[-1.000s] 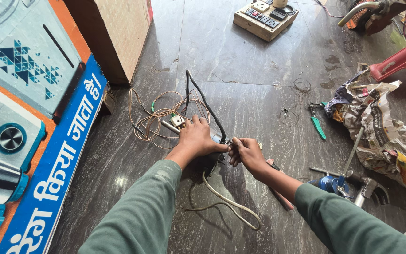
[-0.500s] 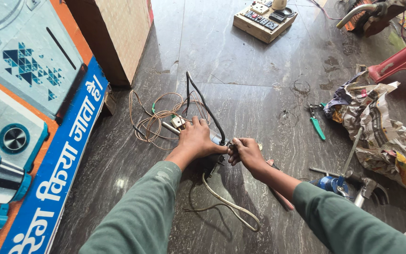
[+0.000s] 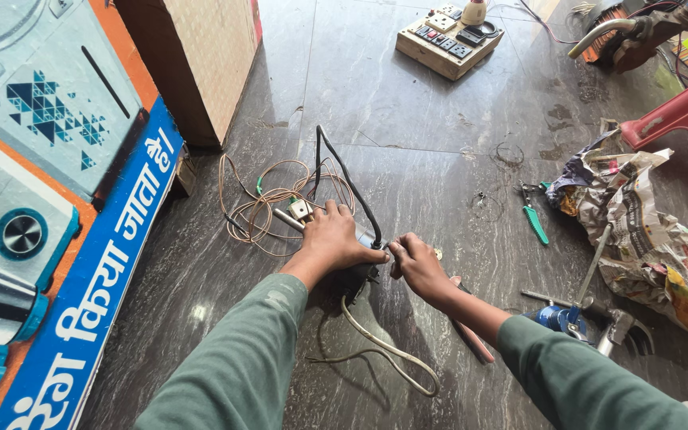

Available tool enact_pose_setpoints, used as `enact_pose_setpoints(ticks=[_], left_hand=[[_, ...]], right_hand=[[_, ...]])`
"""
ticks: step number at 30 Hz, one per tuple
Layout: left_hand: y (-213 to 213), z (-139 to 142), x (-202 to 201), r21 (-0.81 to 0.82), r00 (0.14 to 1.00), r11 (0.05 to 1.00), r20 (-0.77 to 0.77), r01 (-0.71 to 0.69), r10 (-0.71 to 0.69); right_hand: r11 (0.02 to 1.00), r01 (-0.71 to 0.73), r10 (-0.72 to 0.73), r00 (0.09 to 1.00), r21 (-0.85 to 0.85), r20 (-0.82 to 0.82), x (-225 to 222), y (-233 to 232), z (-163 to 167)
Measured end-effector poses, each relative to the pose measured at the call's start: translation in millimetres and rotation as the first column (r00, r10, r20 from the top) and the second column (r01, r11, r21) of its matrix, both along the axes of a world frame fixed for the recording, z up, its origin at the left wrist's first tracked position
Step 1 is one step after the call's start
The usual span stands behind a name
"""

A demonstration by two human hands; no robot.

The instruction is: The person works on an electric motor placed on the floor, using pliers to adjust wires and a metal rod to tighten components. They manipulate the motor's shaft and connections while surrounded by tools and electrical parts.

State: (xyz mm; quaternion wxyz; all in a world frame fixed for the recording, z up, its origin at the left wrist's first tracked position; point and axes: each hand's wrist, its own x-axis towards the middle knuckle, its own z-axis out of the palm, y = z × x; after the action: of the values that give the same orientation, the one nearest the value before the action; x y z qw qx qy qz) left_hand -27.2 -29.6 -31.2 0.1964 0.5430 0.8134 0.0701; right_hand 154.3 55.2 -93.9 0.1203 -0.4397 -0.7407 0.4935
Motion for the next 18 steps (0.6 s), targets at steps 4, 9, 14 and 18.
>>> enact_pose_setpoints(ticks=[4,9,14,18], left_hand=[[2.0,-0.9,0.4,0.003,1.000,1.000,-0.004,-0.007,0.007],[-2.1,-0.3,-0.3,0.035,1.000,0.999,-0.006,0.004,-0.004],[-2.8,1.4,0.8,0.013,1.000,1.000,-0.010,0.007,-0.007],[-1.6,1.4,1.2,0.025,1.000,1.000,-0.008,0.002,-0.002]], right_hand=[[0.996,0.045,-0.045,0.999,-0.080,0.006,-3.6,1.6,-12.1],[0.970,0.091,-0.143,0.964,-0.227,-0.225,-3.1,0.5,-30.8],[0.998,0.041,-0.034,0.990,0.050,-0.136,10.4,0.5,-23.2],[0.971,-0.034,0.075,0.984,0.238,-0.163,9.8,-0.3,-9.5]])
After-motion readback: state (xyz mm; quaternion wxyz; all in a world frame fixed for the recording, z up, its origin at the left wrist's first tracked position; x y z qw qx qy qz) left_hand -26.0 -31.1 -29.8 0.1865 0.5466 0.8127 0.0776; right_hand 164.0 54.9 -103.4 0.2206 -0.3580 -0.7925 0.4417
